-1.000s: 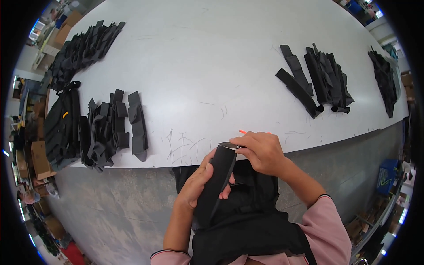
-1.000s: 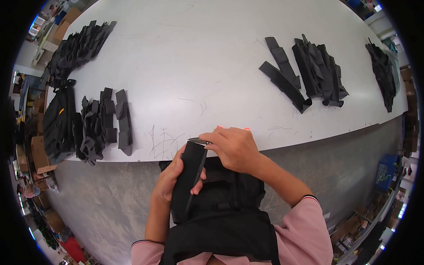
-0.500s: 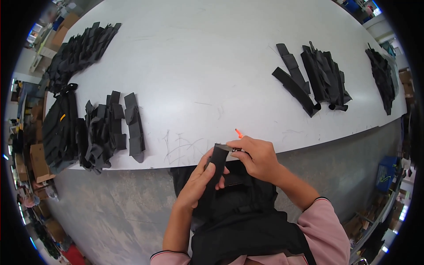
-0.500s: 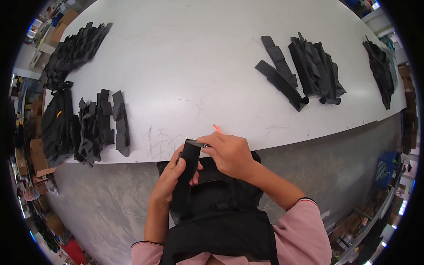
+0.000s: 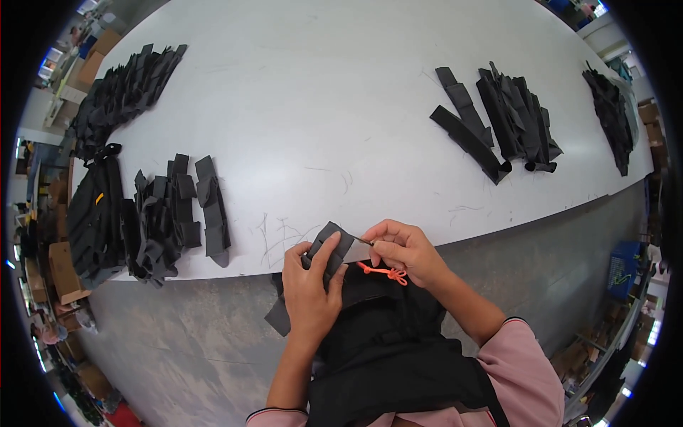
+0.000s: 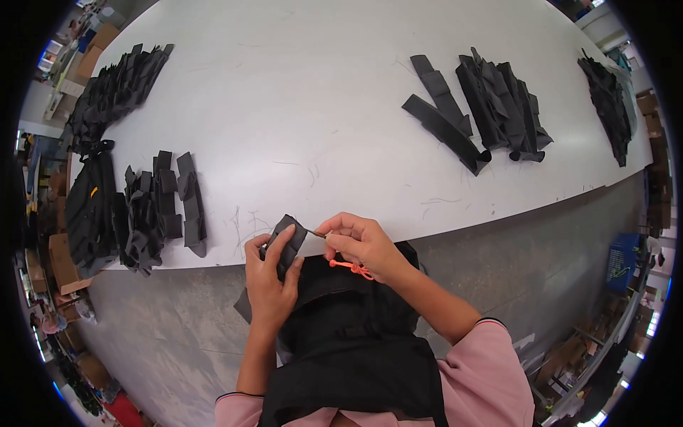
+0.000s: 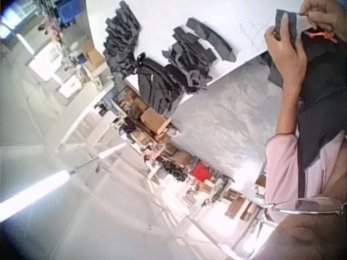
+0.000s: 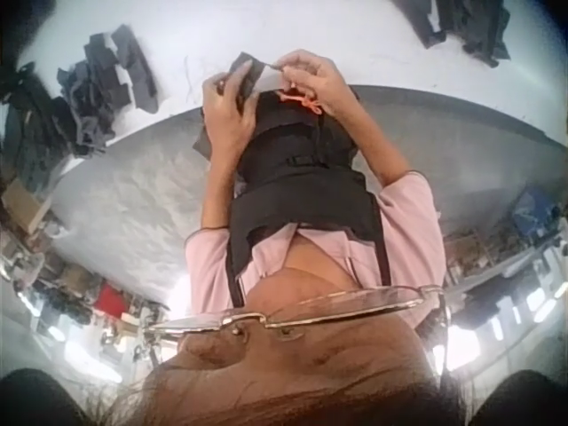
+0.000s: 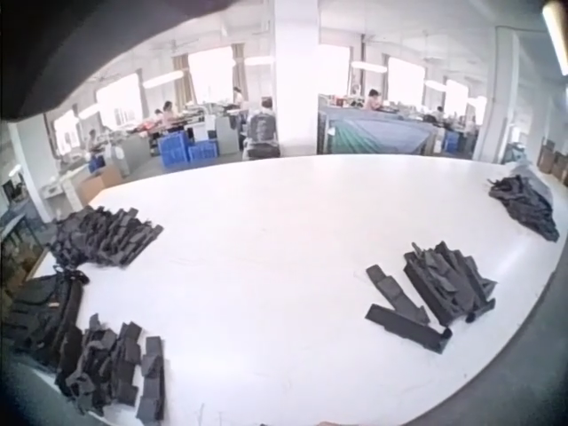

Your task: Trimming loose threads from black fabric straps using small nippers.

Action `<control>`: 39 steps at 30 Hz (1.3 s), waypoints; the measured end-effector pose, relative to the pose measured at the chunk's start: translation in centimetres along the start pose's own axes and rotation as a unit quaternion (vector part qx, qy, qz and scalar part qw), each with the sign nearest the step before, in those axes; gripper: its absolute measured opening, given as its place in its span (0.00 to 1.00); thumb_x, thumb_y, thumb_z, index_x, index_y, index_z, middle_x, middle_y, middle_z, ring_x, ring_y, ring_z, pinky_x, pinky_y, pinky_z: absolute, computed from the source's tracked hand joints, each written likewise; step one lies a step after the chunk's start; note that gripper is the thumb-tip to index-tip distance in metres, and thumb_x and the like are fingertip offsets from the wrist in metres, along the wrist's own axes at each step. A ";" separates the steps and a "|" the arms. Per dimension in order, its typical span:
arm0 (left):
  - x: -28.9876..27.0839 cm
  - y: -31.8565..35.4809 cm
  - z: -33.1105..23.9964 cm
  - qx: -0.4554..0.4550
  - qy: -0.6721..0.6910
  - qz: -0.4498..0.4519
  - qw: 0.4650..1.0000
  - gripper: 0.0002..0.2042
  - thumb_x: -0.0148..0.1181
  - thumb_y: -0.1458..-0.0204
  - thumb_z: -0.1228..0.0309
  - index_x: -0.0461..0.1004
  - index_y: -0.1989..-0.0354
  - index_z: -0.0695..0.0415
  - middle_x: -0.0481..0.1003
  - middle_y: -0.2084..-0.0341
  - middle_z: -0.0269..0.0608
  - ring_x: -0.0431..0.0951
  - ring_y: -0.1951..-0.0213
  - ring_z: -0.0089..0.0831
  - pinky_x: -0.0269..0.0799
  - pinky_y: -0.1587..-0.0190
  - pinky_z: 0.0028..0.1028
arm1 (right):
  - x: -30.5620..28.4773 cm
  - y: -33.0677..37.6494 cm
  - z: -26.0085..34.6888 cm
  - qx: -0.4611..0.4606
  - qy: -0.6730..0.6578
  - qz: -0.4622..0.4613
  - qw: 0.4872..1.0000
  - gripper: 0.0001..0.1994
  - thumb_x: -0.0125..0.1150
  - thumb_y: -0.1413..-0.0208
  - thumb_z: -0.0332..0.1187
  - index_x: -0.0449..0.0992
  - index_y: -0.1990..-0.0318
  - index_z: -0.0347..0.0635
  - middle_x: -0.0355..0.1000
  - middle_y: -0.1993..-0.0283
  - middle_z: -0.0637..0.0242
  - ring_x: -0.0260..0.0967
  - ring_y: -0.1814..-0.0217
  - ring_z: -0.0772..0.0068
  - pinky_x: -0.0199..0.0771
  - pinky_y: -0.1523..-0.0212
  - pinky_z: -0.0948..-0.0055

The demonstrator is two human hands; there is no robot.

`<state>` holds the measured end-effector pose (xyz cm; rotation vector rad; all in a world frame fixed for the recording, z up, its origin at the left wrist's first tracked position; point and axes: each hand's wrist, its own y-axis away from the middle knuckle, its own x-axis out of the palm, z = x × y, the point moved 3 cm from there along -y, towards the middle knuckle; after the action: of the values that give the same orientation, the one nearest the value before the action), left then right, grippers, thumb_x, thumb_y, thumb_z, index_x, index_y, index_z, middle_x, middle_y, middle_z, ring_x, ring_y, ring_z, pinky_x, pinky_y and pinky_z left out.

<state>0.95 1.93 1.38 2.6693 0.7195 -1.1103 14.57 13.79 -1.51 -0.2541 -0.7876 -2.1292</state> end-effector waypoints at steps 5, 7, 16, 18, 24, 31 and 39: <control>-0.2 0.2 -0.3 0.024 -0.027 -0.023 0.999 0.25 0.64 0.57 0.73 0.70 0.47 0.44 0.65 0.58 0.50 0.67 0.55 0.44 0.63 0.54 0.37 | 0.3 0.0 -0.1 -0.049 0.045 -0.059 0.996 0.10 0.52 0.45 0.25 0.71 0.56 0.34 0.71 0.72 0.68 0.59 0.77 0.89 0.56 0.77 0.89; -0.1 0.1 -0.2 0.024 -0.008 -0.023 0.999 0.25 0.64 0.58 0.73 0.70 0.48 0.45 0.65 0.58 0.50 0.67 0.55 0.44 0.63 0.54 0.37 | 0.0 -0.4 -0.3 -0.075 0.093 -0.044 0.992 0.10 0.53 0.46 0.26 0.71 0.56 0.34 0.71 0.72 0.68 0.61 0.76 0.89 0.56 0.78 0.90; 0.1 0.2 0.1 0.018 0.032 -0.017 0.999 0.25 0.65 0.58 0.73 0.68 0.48 0.49 0.65 0.58 0.48 0.68 0.56 0.44 0.64 0.55 0.37 | 0.6 -1.3 0.3 -0.030 0.063 -0.006 0.998 0.11 0.53 0.45 0.28 0.71 0.55 0.36 0.71 0.70 0.67 0.62 0.75 0.89 0.55 0.78 0.90; 0.1 0.1 0.0 0.006 0.051 -0.009 0.999 0.24 0.64 0.57 0.72 0.68 0.48 0.49 0.66 0.58 0.49 0.69 0.57 0.44 0.65 0.56 0.35 | 0.0 -1.1 -0.2 -0.030 0.013 -0.024 0.999 0.11 0.53 0.45 0.27 0.71 0.55 0.35 0.71 0.70 0.67 0.63 0.74 0.88 0.58 0.76 0.89; -0.2 -0.3 0.1 -0.057 0.166 0.059 0.983 0.22 0.60 0.50 0.67 0.65 0.47 0.58 0.68 0.59 0.47 0.69 0.57 0.36 0.63 0.51 0.29 | 0.7 1.6 -0.9 -0.274 0.277 -0.155 0.908 0.13 0.61 0.51 0.25 0.71 0.56 0.37 0.71 0.72 0.67 0.67 0.74 0.80 0.66 0.74 0.79; 1.3 0.8 0.7 -0.263 0.500 0.208 0.799 0.24 0.57 0.46 0.65 0.60 0.42 0.58 0.69 0.59 0.41 0.69 0.66 0.22 0.65 0.64 0.20 | 2.1 1.2 0.1 -0.409 0.415 -0.175 0.793 0.15 0.63 0.57 0.23 0.73 0.58 0.40 0.70 0.75 0.63 0.69 0.78 0.66 0.65 0.78 0.73; 1.5 0.5 1.3 -0.156 0.388 0.141 0.898 0.25 0.58 0.48 0.68 0.60 0.42 0.59 0.69 0.59 0.41 0.69 0.65 0.26 0.67 0.65 0.24 | 2.7 1.7 0.3 -0.384 0.393 -0.147 0.823 0.12 0.57 0.52 0.18 0.72 0.59 0.34 0.73 0.71 0.60 0.70 0.74 0.72 0.69 0.73 0.79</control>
<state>1.28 1.68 -0.58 2.7457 0.5102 0.1748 14.15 11.50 0.65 0.3620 0.5726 -2.4361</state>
